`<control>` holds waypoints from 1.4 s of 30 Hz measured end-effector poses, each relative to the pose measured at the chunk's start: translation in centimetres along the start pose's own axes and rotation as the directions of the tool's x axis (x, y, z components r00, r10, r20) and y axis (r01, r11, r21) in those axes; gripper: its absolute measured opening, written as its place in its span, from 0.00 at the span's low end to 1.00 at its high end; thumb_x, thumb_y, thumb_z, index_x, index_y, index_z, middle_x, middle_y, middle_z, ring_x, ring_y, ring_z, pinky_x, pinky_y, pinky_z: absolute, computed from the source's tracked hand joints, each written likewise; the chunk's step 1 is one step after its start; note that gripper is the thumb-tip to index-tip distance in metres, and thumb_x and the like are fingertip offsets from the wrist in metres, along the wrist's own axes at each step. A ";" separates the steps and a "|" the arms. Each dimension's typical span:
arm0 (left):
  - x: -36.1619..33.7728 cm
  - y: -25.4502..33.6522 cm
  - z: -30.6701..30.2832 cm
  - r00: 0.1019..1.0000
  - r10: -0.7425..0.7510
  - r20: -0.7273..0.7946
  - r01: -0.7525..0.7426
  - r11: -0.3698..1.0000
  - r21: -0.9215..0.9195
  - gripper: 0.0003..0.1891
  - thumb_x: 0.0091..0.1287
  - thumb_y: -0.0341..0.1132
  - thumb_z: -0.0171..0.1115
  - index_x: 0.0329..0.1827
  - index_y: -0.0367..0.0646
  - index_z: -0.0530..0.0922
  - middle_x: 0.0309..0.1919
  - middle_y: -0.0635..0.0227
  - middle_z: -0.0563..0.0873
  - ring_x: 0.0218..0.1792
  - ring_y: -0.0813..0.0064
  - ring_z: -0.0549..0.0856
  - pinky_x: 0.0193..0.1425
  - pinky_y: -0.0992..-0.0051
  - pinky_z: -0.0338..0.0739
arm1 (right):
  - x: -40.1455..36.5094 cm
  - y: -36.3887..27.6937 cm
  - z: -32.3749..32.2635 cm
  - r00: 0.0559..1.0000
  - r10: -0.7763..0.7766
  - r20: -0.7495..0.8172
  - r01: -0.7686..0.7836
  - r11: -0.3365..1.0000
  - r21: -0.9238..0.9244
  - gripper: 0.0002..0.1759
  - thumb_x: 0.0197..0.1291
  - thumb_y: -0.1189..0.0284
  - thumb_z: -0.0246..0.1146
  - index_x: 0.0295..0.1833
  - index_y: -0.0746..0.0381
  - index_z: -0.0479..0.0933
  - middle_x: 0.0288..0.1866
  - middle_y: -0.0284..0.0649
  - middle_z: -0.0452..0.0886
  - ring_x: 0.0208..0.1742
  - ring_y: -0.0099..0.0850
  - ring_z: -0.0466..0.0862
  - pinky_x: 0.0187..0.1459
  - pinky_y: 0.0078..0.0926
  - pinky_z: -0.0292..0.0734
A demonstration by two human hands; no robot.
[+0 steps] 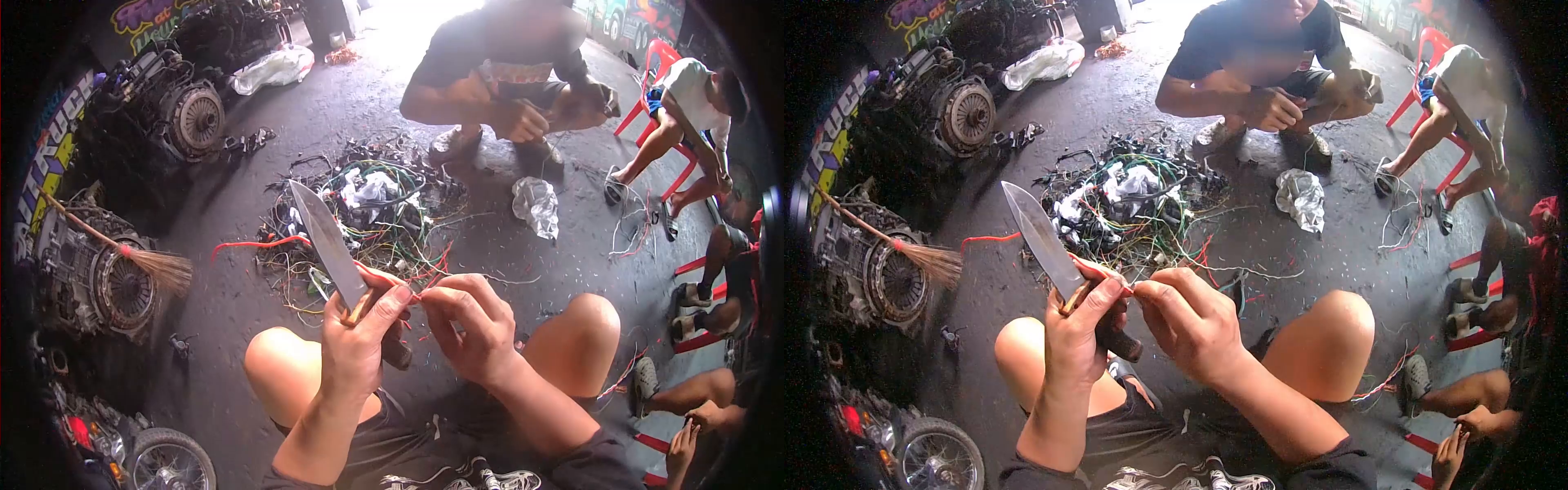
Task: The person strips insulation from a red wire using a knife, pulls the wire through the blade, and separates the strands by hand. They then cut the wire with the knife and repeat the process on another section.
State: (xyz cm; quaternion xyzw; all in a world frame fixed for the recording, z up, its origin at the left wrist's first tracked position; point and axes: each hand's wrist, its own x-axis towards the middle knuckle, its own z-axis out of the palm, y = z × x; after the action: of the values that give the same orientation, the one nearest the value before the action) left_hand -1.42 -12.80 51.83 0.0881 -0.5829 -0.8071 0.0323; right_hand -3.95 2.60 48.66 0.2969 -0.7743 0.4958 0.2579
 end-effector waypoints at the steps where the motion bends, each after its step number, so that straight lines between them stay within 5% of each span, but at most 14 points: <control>1: 0.1 0.0 -0.1 1.000 0.028 0.001 -0.028 1.000 0.014 0.05 0.69 0.29 0.67 0.43 0.42 0.80 0.33 0.68 0.86 0.29 0.81 0.81 0.31 0.80 0.76 | 0.1 -0.2 -0.2 0.998 0.057 0.040 -0.059 0.997 0.059 0.13 0.57 0.84 0.67 0.48 0.65 0.80 0.38 0.42 0.80 0.35 0.33 0.85 0.34 0.29 0.80; 5: 0.3 -0.3 -0.7 0.996 0.094 -0.002 -0.094 0.995 0.032 0.05 0.68 0.30 0.67 0.43 0.42 0.80 0.33 0.68 0.85 0.29 0.81 0.81 0.31 0.80 0.74 | 0.5 0.2 -0.9 0.894 0.293 0.340 -0.414 0.830 0.374 0.09 0.63 0.81 0.66 0.48 0.67 0.80 0.38 0.40 0.80 0.39 0.25 0.83 0.40 0.25 0.78; 8: 0.2 -0.3 -0.5 0.997 0.067 -0.025 -0.067 0.998 0.001 0.06 0.68 0.30 0.68 0.43 0.42 0.80 0.33 0.69 0.85 0.29 0.81 0.81 0.32 0.80 0.74 | 1.0 -0.3 -1.8 0.690 0.517 0.506 -0.723 0.464 0.512 0.09 0.64 0.80 0.67 0.49 0.68 0.79 0.37 0.39 0.80 0.40 0.21 0.80 0.43 0.23 0.76; 13: 0.0 -0.5 -0.6 0.998 0.011 -0.069 -0.012 1.000 -0.022 0.07 0.66 0.29 0.69 0.43 0.42 0.80 0.35 0.70 0.86 0.32 0.83 0.81 0.35 0.81 0.74 | 0.1 -0.8 -0.4 0.970 0.210 0.125 -0.227 0.963 0.143 0.10 0.64 0.80 0.64 0.50 0.63 0.76 0.39 0.41 0.80 0.33 0.32 0.83 0.31 0.27 0.78; 16: -0.4 -0.4 -0.4 0.998 -0.052 -0.048 0.050 0.998 -0.047 0.07 0.67 0.27 0.69 0.43 0.41 0.80 0.37 0.72 0.86 0.35 0.83 0.82 0.40 0.80 0.76 | -0.2 0.1 -0.9 0.977 0.039 0.209 -0.016 0.994 -0.112 0.10 0.64 0.80 0.64 0.49 0.63 0.76 0.39 0.43 0.80 0.33 0.35 0.83 0.30 0.28 0.78; 18: -0.5 -0.4 -0.1 0.998 -0.002 -0.057 0.000 0.999 -0.037 0.06 0.67 0.27 0.69 0.43 0.40 0.80 0.37 0.70 0.86 0.37 0.82 0.83 0.42 0.80 0.76 | -0.2 0.2 -0.9 0.967 0.109 0.230 -0.129 0.989 0.074 0.08 0.65 0.77 0.65 0.48 0.64 0.76 0.34 0.42 0.76 0.31 0.29 0.81 0.31 0.26 0.76; 21: -0.1 -0.3 -0.3 0.996 0.090 -0.016 -0.089 0.994 0.063 0.07 0.67 0.31 0.69 0.43 0.40 0.80 0.33 0.69 0.85 0.33 0.81 0.83 0.40 0.80 0.76 | -0.5 0.3 0.0 0.888 0.342 0.306 -0.454 0.755 0.474 0.05 0.70 0.73 0.61 0.45 0.63 0.75 0.28 0.33 0.70 0.27 0.18 0.71 0.29 0.21 0.67; 25: 0.2 -0.9 -0.3 0.981 0.174 0.081 -0.177 0.984 0.023 0.05 0.68 0.28 0.67 0.43 0.38 0.80 0.36 0.67 0.86 0.37 0.78 0.84 0.44 0.77 0.78 | 0.0 -0.2 -1.1 0.525 0.389 0.757 -0.724 -0.265 0.637 0.10 0.72 0.66 0.60 0.38 0.58 0.72 0.25 0.23 0.66 0.22 0.13 0.58 0.23 0.16 0.50; 28: 0.1 -0.5 -0.6 0.987 0.116 0.112 -0.115 0.993 -0.011 0.03 0.69 0.26 0.65 0.43 0.37 0.81 0.39 0.67 0.86 0.41 0.79 0.84 0.48 0.76 0.78 | -0.4 -0.2 -1.0 0.520 0.356 0.777 -0.718 -0.311 0.623 0.11 0.72 0.64 0.60 0.39 0.58 0.71 0.26 0.23 0.66 0.22 0.13 0.59 0.23 0.17 0.51; 33: 0.1 0.2 0.3 0.996 0.086 0.011 -0.087 0.990 0.114 0.03 0.69 0.29 0.68 0.41 0.42 0.83 0.33 0.76 0.84 0.34 0.86 0.79 0.40 0.81 0.72 | -1.0 0.5 -0.1 0.862 0.431 0.267 -0.505 0.688 0.521 0.05 0.70 0.75 0.61 0.44 0.66 0.75 0.30 0.30 0.75 0.31 0.19 0.72 0.35 0.20 0.72; 36: 0.0 -0.6 0.6 0.996 0.036 -0.077 -0.030 0.996 0.085 0.03 0.67 0.29 0.68 0.38 0.42 0.82 0.32 0.75 0.83 0.35 0.84 0.79 0.42 0.81 0.72 | -0.1 -0.7 -1.2 0.937 0.267 0.224 -0.326 0.901 0.287 0.07 0.62 0.79 0.64 0.45 0.65 0.76 0.33 0.45 0.80 0.31 0.34 0.84 0.33 0.30 0.77; 37: 0.0 -0.8 0.8 0.993 0.038 -0.111 -0.029 0.996 0.081 0.04 0.66 0.30 0.69 0.38 0.42 0.81 0.33 0.73 0.83 0.35 0.82 0.80 0.41 0.80 0.72 | -0.4 -0.5 -1.1 0.932 0.266 0.246 -0.325 0.915 0.239 0.08 0.60 0.79 0.65 0.45 0.64 0.76 0.34 0.49 0.81 0.34 0.45 0.85 0.33 0.34 0.79; 40: 0.5 -1.4 -0.4 0.996 0.058 -0.071 -0.049 0.992 0.114 0.05 0.66 0.29 0.67 0.38 0.41 0.78 0.34 0.69 0.83 0.35 0.77 0.82 0.40 0.75 0.75 | -1.3 0.0 -0.6 0.873 0.336 0.354 -0.425 0.881 0.210 0.06 0.66 0.77 0.63 0.47 0.65 0.78 0.34 0.44 0.81 0.33 0.33 0.84 0.37 0.30 0.78; 42: 0.6 -1.3 -0.1 0.996 -0.009 -0.091 0.011 1.000 0.020 0.05 0.67 0.30 0.67 0.38 0.40 0.78 0.33 0.67 0.84 0.34 0.75 0.82 0.39 0.74 0.75 | -0.4 -0.4 -0.9 0.725 0.511 0.461 -0.687 0.584 0.433 0.07 0.71 0.72 0.61 0.46 0.64 0.77 0.37 0.36 0.82 0.38 0.24 0.81 0.42 0.25 0.75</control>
State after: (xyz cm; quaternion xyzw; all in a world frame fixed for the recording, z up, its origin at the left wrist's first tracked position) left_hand -1.96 -12.61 50.52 0.1279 -0.5887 -0.7963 0.0538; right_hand -3.29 3.37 48.99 0.1466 -0.6685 0.7146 -0.1446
